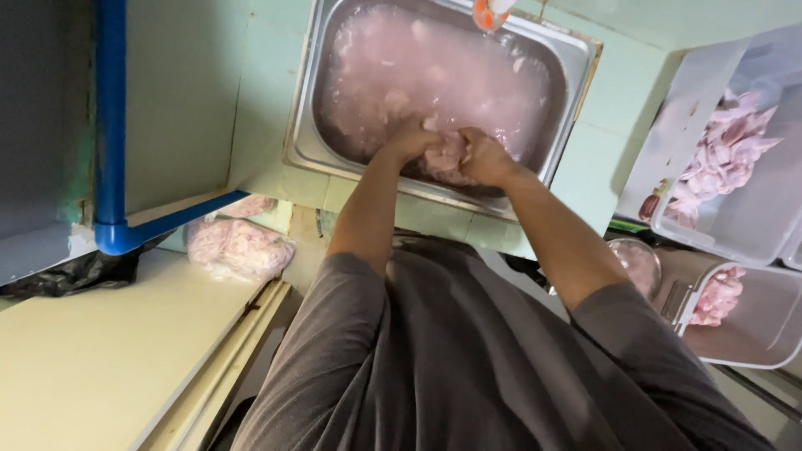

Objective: The person washes pieces of raw meat by hand in a sink filled with water. They repeatedly submerge, squeeze, and rinse the meat, then transfer the cleaned pieces into a metal bowl placed on the counter to the right.

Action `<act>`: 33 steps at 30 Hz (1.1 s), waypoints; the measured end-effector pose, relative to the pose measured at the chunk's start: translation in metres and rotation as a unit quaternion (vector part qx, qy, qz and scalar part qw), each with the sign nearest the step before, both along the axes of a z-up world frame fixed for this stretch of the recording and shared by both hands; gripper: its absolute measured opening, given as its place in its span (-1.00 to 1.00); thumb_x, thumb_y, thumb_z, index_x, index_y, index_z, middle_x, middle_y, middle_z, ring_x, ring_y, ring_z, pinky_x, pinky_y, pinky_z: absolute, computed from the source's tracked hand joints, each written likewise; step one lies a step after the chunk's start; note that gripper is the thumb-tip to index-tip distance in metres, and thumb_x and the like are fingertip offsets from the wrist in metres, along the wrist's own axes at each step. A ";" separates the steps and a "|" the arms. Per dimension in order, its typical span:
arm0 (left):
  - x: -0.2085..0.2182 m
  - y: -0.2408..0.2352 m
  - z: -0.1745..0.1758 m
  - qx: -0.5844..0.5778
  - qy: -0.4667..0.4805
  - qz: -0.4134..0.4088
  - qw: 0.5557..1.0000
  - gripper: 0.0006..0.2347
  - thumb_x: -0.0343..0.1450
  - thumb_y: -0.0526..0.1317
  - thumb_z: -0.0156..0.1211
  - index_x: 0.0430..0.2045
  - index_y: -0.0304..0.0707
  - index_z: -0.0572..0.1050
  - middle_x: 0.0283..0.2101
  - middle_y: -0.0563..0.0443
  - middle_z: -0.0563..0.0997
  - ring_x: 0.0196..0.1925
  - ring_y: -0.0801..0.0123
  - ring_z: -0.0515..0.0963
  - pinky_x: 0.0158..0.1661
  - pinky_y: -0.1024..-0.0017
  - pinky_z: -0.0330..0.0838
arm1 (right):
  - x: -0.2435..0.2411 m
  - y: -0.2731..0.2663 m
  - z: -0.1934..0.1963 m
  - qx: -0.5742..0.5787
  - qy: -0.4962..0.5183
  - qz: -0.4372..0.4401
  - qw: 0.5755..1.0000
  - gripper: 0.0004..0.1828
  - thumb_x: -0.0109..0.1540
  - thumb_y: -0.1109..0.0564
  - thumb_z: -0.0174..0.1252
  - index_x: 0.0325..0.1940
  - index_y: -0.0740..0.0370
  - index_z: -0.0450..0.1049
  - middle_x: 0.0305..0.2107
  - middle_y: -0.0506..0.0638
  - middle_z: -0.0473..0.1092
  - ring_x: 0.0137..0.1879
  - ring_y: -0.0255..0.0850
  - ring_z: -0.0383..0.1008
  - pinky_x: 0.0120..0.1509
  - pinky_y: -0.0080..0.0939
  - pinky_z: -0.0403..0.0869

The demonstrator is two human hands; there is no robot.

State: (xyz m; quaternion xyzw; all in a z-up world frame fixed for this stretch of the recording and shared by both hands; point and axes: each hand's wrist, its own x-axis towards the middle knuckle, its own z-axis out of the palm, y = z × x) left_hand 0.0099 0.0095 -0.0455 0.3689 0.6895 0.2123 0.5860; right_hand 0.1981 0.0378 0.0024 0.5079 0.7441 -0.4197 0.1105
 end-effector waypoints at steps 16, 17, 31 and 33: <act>0.015 -0.003 0.024 0.018 0.108 -0.088 0.990 -0.49 0.30 0.21 0.01 0.02 -0.04 0.48 0.14 -0.01 0.50 0.28 0.21 0.39 0.28 0.24 0.19 | -0.029 -0.014 0.067 0.007 -0.078 -0.028 0.997 -0.20 -0.11 -0.04 0.45 0.06 0.37 0.29 0.00 0.33 0.34 0.20 0.31 0.33 0.30 0.24 0.34; 0.017 -0.006 0.033 0.001 0.102 -0.082 0.991 -0.50 0.32 0.17 0.00 0.05 -0.06 0.46 0.17 -0.03 0.48 0.29 0.18 0.37 0.29 0.23 0.18 | -0.027 -0.017 0.064 0.027 -0.074 -0.030 0.996 -0.27 -0.09 -0.03 0.43 0.03 0.33 0.31 -0.03 0.28 0.35 0.18 0.28 0.34 0.28 0.21 0.35; 0.018 -0.004 -0.006 -0.039 0.099 -0.115 0.988 -0.43 0.31 0.24 -0.11 0.08 -0.11 0.44 0.19 -0.08 0.45 0.31 0.14 0.36 0.30 0.10 0.13 | -0.002 -0.029 0.036 0.096 -0.076 -0.008 0.992 -0.30 -0.03 -0.03 0.30 0.13 0.27 0.31 0.08 0.20 0.29 0.27 0.15 0.25 0.30 0.19 0.34; 0.007 -0.004 0.063 -0.027 0.073 -0.108 0.991 -0.48 0.26 0.08 0.07 0.03 -0.24 0.47 0.13 -0.15 0.50 0.26 0.06 0.39 0.25 0.09 0.22 | 0.008 -0.021 0.017 0.046 -0.037 -0.036 0.998 -0.12 -0.06 -0.15 0.37 0.28 0.11 0.25 0.20 0.23 0.20 0.40 0.14 0.12 0.43 0.16 0.22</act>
